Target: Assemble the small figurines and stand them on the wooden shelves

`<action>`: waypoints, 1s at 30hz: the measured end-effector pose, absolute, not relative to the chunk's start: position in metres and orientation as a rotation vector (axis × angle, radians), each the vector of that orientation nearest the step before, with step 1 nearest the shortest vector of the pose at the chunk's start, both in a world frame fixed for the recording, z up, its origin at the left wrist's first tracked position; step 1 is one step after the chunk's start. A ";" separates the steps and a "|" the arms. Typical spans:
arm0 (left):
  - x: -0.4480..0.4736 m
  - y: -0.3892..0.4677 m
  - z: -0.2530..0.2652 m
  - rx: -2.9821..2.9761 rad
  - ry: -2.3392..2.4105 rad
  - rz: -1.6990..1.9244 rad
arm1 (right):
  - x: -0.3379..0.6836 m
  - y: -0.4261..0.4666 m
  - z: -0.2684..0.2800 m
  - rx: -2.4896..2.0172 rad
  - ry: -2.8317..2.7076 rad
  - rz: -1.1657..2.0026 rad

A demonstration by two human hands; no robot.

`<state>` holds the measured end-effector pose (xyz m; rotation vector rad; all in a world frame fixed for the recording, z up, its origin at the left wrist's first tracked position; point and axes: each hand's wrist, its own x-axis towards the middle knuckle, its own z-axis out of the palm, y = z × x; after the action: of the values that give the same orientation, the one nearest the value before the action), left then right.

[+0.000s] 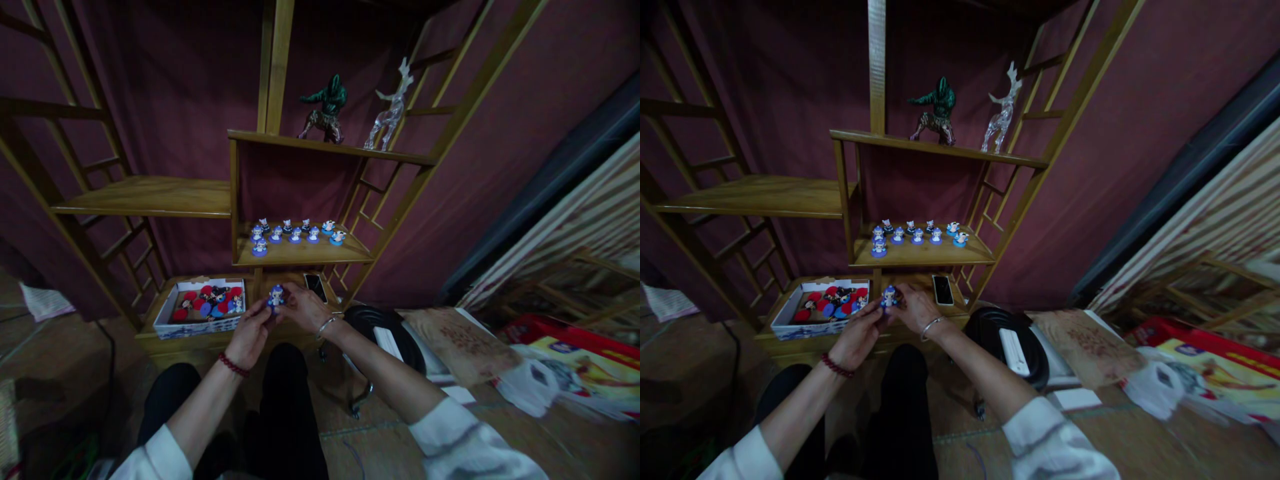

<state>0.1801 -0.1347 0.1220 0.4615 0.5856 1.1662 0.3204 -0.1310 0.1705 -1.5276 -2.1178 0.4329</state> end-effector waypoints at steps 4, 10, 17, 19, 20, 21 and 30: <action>0.181 -0.134 0.125 0.452 0.611 1.181 | 0.323 -0.132 0.168 -1.499 -2.127 0.493; 0.185 -0.134 0.134 0.459 0.604 1.171 | 0.325 -0.133 0.167 -1.453 -2.081 0.497; 0.190 -0.131 0.138 0.480 0.592 1.176 | 0.329 -0.132 0.168 -1.418 -2.016 0.519; 0.192 -0.129 0.138 0.493 0.586 1.176 | 0.331 -0.130 0.166 -1.396 -1.991 0.542; 0.192 -0.128 0.138 0.500 0.584 1.177 | 0.332 -0.129 0.165 -1.387 -1.981 0.545; 0.193 -0.127 0.138 0.507 0.584 1.178 | 0.333 -0.128 0.165 -1.381 -1.972 0.541; 0.198 -0.123 0.152 0.565 0.597 1.183 | 0.338 -0.122 0.162 -1.350 -1.894 0.545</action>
<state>0.1977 -0.1228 0.1520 0.5648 0.5971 1.1828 0.3384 -0.1216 0.1624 -1.3504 -1.8936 0.5448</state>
